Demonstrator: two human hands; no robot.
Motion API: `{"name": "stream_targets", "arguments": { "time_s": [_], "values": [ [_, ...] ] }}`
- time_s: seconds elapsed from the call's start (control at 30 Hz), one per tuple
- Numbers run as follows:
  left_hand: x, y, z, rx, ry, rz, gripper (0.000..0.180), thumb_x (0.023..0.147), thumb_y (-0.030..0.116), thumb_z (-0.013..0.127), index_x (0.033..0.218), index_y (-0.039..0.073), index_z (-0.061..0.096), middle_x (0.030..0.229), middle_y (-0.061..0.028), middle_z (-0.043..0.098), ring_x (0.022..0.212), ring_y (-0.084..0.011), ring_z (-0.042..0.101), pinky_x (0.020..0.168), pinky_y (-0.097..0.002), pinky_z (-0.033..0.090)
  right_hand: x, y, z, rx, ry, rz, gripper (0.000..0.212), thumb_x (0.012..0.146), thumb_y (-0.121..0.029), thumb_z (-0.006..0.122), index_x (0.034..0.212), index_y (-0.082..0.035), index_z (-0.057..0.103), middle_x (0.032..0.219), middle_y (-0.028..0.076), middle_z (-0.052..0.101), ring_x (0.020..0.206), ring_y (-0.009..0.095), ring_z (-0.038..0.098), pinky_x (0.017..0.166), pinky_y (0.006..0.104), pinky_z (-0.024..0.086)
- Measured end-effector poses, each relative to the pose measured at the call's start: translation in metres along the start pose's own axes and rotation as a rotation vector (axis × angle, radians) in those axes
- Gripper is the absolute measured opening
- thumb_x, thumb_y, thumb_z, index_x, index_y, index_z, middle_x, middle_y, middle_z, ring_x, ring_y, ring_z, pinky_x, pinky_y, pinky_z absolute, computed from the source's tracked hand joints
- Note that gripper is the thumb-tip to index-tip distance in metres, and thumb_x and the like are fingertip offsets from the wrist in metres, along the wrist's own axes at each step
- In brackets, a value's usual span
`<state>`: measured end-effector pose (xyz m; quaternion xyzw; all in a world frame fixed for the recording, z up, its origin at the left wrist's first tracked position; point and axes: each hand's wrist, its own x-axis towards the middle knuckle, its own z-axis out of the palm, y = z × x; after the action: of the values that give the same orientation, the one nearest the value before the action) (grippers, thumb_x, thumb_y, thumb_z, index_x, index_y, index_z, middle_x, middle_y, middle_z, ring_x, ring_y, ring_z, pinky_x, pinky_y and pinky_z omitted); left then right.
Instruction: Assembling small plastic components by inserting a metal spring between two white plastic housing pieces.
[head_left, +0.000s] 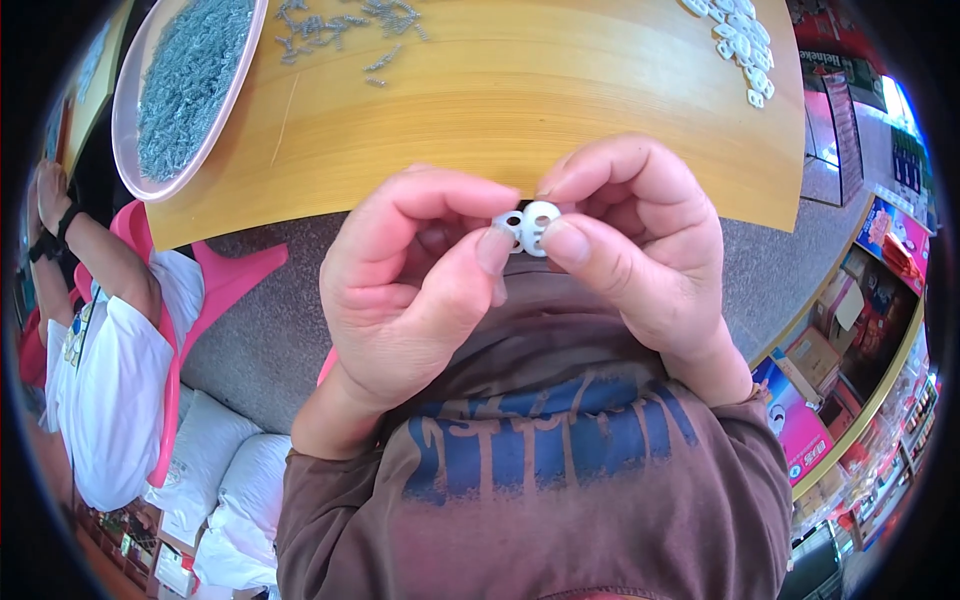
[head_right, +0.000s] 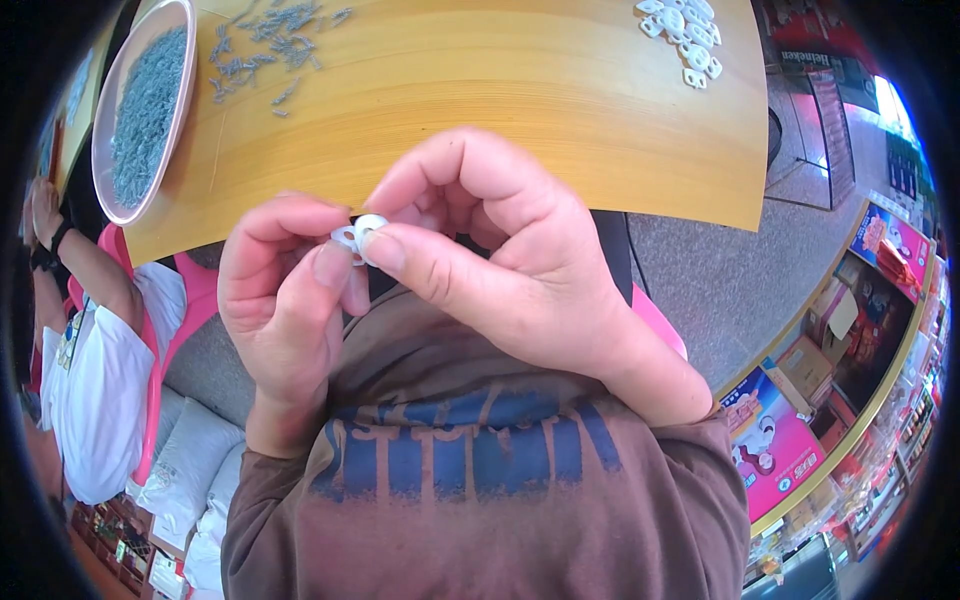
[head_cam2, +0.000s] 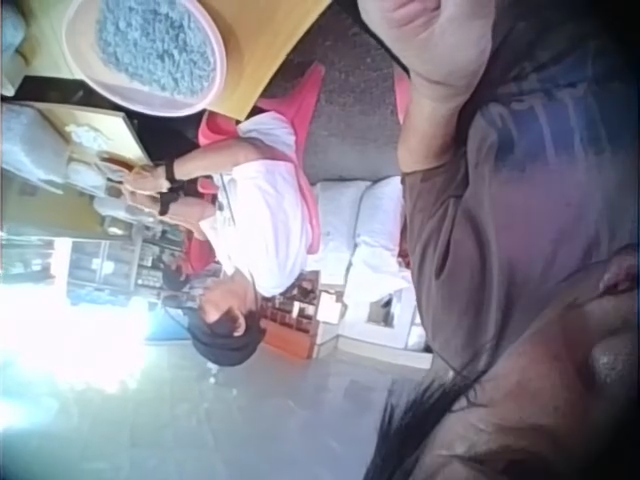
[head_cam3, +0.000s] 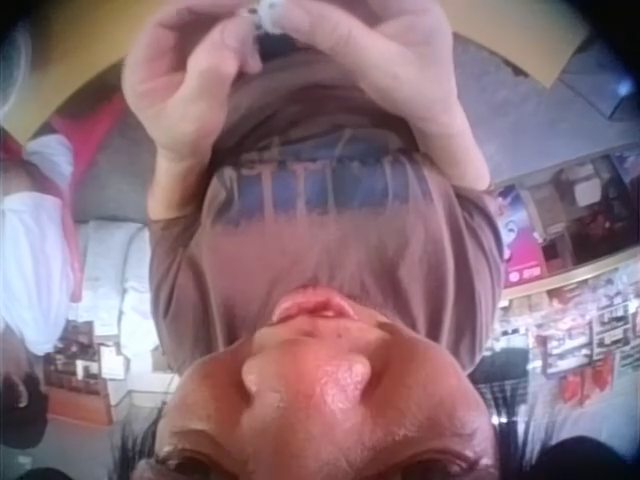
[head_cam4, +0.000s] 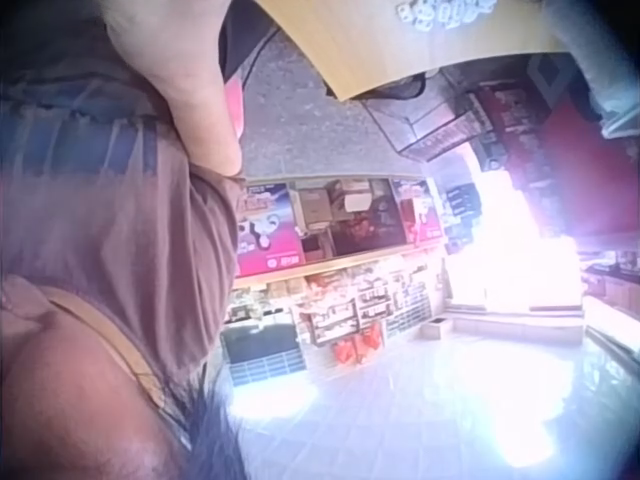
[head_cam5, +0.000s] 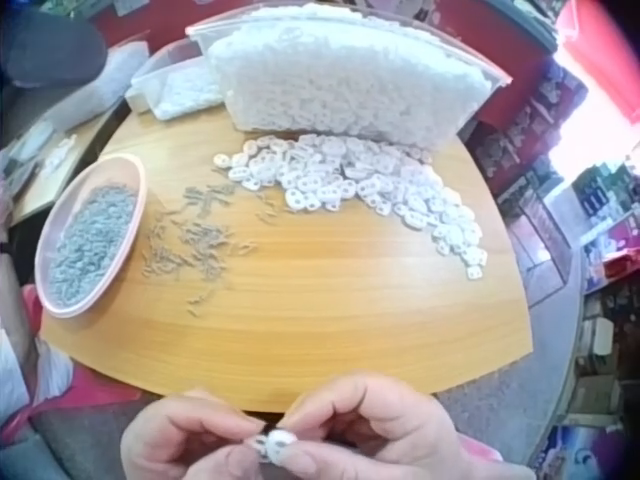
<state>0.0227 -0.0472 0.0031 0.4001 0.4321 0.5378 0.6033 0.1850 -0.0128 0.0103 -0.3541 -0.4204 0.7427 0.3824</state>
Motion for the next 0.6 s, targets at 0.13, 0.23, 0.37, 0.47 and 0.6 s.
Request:
{"name": "stream_targets", "arguments": {
  "time_s": [0.13, 0.23, 0.37, 0.47, 0.6],
  "values": [
    [-0.001, -0.003, 0.003, -0.098, 0.04, -0.023, 0.018, 0.08, -0.004, 0.052, 0.098, -0.003, 0.05, 0.081, -0.0049, 0.056, 0.061, -0.0049, 0.05, 0.055, -0.0152, 0.042, 0.0, 0.005, 0.0, 0.045, 0.01, -0.002, 0.017, 0.08, -0.002, 0.056, 0.096, 0.0, 0.05, 0.089, 0.007, 0.057, 0.078, 0.009, 0.054, 0.068, 0.0194, 0.044],
    [-0.001, -0.006, 0.005, -0.168, 0.058, -0.035, 0.018, 0.081, -0.004, 0.052, 0.098, -0.003, 0.049, 0.083, -0.0071, 0.057, 0.062, -0.0062, 0.052, 0.055, -0.0163, 0.043, -0.001, 0.007, 0.001, 0.019, -0.049, -0.098, 0.019, 0.08, 0.0, 0.055, 0.098, 0.002, 0.049, 0.091, 0.009, 0.056, 0.078, 0.01, 0.055, 0.069, 0.0205, 0.045],
    [-0.003, -0.004, 0.005, -0.216, 0.068, -0.056, 0.017, 0.082, -0.003, 0.051, 0.099, -0.003, 0.049, 0.087, -0.0098, 0.058, 0.064, -0.0082, 0.054, 0.057, -0.0179, 0.045, -0.001, 0.012, -0.001, -0.163, -0.063, -0.232, 0.021, 0.08, 0.002, 0.055, 0.1, 0.003, 0.048, 0.091, 0.009, 0.056, 0.079, 0.012, 0.055, 0.069, 0.0219, 0.046],
    [-0.003, -0.005, 0.005, -0.214, 0.004, -0.046, 0.018, 0.082, -0.004, 0.05, 0.1, -0.004, 0.048, 0.09, -0.0121, 0.058, 0.069, -0.0109, 0.057, 0.062, -0.0201, 0.048, -0.003, 0.011, -0.002, -0.163, -0.056, -0.198, 0.025, 0.079, 0.004, 0.054, 0.103, 0.005, 0.047, 0.091, 0.01, 0.055, 0.081, 0.013, 0.055, 0.071, 0.0231, 0.045],
    [-0.004, -0.004, 0.01, -0.14, 0.005, 0.014, 0.02, 0.082, -0.005, 0.049, 0.102, -0.004, 0.047, 0.094, -0.0134, 0.057, 0.075, -0.0137, 0.058, 0.067, -0.0229, 0.049, -0.001, 0.012, -0.004, -0.162, -0.04, -0.251, 0.025, 0.08, 0.006, 0.052, 0.104, 0.006, 0.047, 0.089, 0.01, 0.054, 0.079, 0.013, 0.055, 0.069, 0.0235, 0.046]
  ]
}}
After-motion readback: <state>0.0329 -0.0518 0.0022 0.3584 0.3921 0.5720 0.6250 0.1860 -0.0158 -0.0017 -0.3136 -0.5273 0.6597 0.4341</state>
